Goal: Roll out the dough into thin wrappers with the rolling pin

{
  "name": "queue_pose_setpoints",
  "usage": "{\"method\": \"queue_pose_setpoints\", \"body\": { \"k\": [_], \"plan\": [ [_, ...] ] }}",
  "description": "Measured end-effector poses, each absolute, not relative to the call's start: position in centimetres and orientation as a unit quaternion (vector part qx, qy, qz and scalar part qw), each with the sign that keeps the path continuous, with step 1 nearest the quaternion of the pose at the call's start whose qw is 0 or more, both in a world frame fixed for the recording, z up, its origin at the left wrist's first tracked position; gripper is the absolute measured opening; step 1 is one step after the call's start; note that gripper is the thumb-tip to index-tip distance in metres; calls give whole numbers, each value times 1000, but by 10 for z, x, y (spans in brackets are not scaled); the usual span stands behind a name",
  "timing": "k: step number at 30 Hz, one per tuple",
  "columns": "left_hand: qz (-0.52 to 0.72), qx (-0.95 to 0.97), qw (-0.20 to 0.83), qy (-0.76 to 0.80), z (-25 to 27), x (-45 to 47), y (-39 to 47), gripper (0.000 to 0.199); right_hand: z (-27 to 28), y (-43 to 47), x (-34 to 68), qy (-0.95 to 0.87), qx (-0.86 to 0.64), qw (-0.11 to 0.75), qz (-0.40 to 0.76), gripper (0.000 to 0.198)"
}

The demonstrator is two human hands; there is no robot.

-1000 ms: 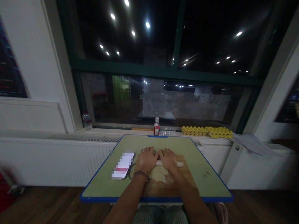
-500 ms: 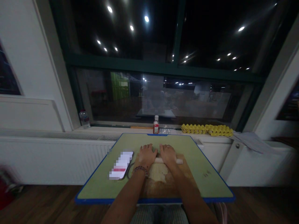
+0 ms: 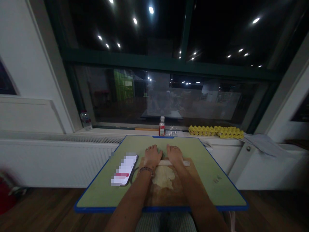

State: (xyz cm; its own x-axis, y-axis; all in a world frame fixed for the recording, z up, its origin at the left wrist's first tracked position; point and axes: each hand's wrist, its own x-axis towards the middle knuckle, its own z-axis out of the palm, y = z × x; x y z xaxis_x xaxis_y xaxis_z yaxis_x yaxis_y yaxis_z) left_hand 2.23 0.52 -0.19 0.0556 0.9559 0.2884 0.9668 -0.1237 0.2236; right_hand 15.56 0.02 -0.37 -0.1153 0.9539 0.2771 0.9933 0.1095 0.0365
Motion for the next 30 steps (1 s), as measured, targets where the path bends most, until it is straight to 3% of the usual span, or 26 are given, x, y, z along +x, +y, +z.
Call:
{"method": "queue_pose_setpoints", "body": {
  "k": [14,20,30],
  "plan": [
    [-69,-747,-16,-661,-2,22,1,52,-9,-10,156,-751,-647,63,-120,40],
    [-43,-761,-31,-647,-2,22,-4,52,-7,-19,153,-748,-657,71,-61,38],
    [-80,-806,-10,-586,3,12,-28,25,3,-16,152,-755,-652,67,5,38]
  ]
}}
